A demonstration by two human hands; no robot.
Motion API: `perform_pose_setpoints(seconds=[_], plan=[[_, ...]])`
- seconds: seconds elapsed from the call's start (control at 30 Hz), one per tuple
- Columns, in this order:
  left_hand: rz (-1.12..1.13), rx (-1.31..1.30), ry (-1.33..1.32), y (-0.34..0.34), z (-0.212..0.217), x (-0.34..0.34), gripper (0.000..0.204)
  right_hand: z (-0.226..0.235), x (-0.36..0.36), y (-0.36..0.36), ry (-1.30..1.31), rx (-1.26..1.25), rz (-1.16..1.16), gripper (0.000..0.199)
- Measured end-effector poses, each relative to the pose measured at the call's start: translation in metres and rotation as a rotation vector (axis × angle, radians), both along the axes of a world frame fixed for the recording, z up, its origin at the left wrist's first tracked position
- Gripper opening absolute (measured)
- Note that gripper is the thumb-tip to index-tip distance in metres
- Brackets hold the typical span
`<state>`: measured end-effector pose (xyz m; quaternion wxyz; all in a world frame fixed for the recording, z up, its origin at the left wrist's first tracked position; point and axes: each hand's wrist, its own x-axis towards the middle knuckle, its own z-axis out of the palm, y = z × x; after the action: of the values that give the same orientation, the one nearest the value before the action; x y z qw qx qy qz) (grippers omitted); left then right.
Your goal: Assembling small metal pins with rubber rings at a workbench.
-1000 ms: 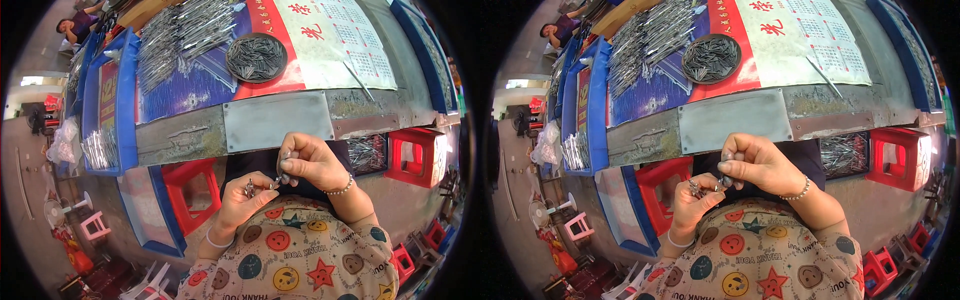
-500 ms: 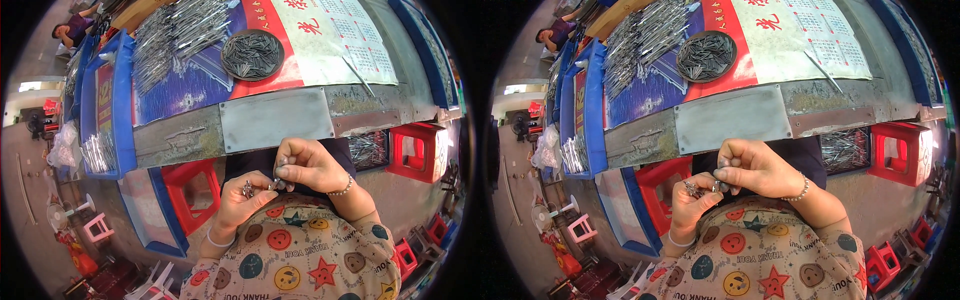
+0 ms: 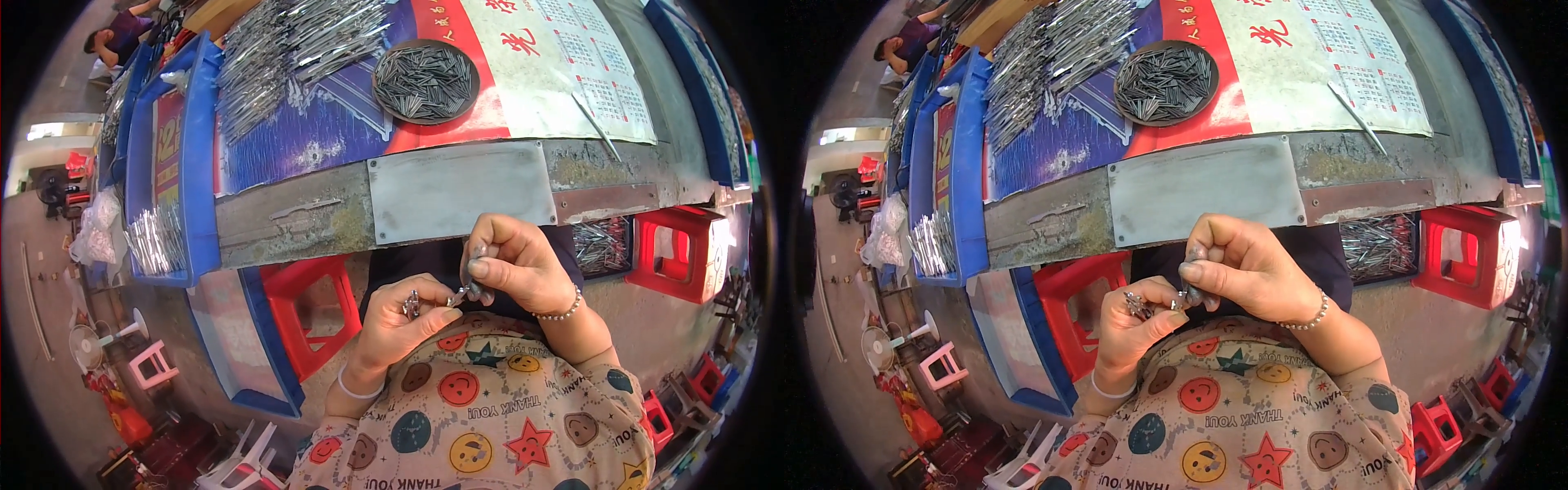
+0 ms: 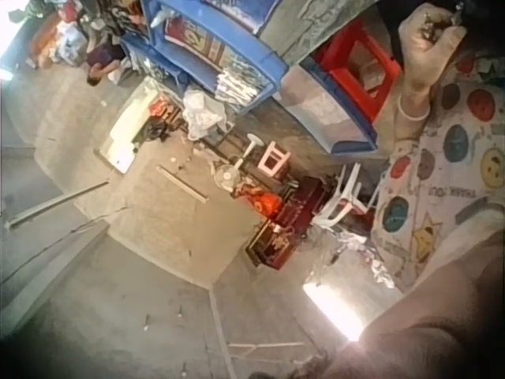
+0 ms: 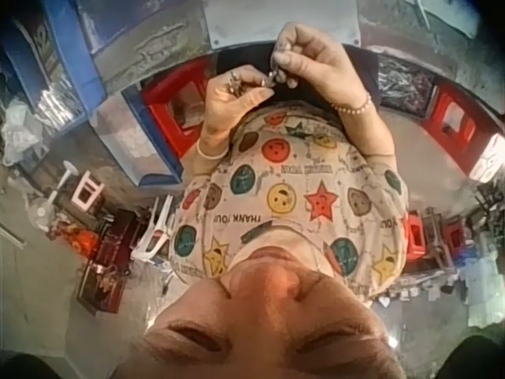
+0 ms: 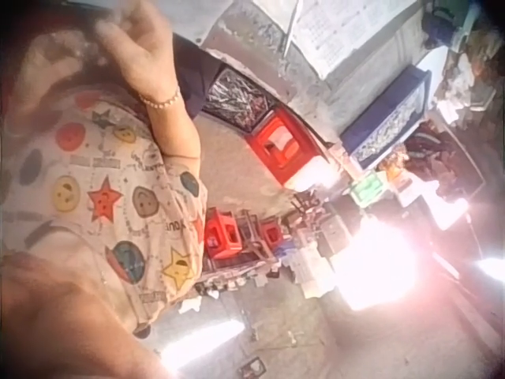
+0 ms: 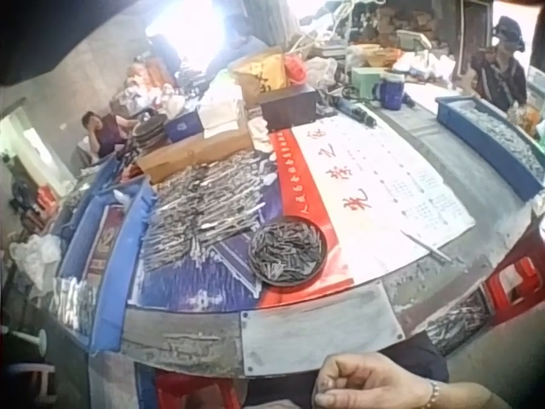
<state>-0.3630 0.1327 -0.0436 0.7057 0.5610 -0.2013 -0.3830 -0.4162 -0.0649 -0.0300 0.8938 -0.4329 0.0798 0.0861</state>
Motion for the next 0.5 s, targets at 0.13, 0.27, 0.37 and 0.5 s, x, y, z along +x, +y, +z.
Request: perform_pose_setpoints(seconds=[0.13, 0.27, 0.37, 0.5], plan=[[0.007, 0.087, -0.066, 0.003, 0.003, 0.001, 0.009, 0.002, 0.001, -0.001, 0.023, -0.076, 0.003, 0.016], [0.09, 0.203, -0.448, 0.002, 0.01, 0.001, 0.012, 0.001, 0.002, 0.002, 0.036, -0.194, 0.01, 0.015], [0.162, 0.254, -0.67, 0.001, 0.009, -0.002, 0.016, 0.005, 0.001, 0.005, 0.028, -0.34, 0.011, 0.015], [0.17, 0.309, -0.764, 0.005, 0.006, -0.004, 0.019, -0.003, -0.002, 0.009, 0.039, -0.449, 0.008, 0.014]])
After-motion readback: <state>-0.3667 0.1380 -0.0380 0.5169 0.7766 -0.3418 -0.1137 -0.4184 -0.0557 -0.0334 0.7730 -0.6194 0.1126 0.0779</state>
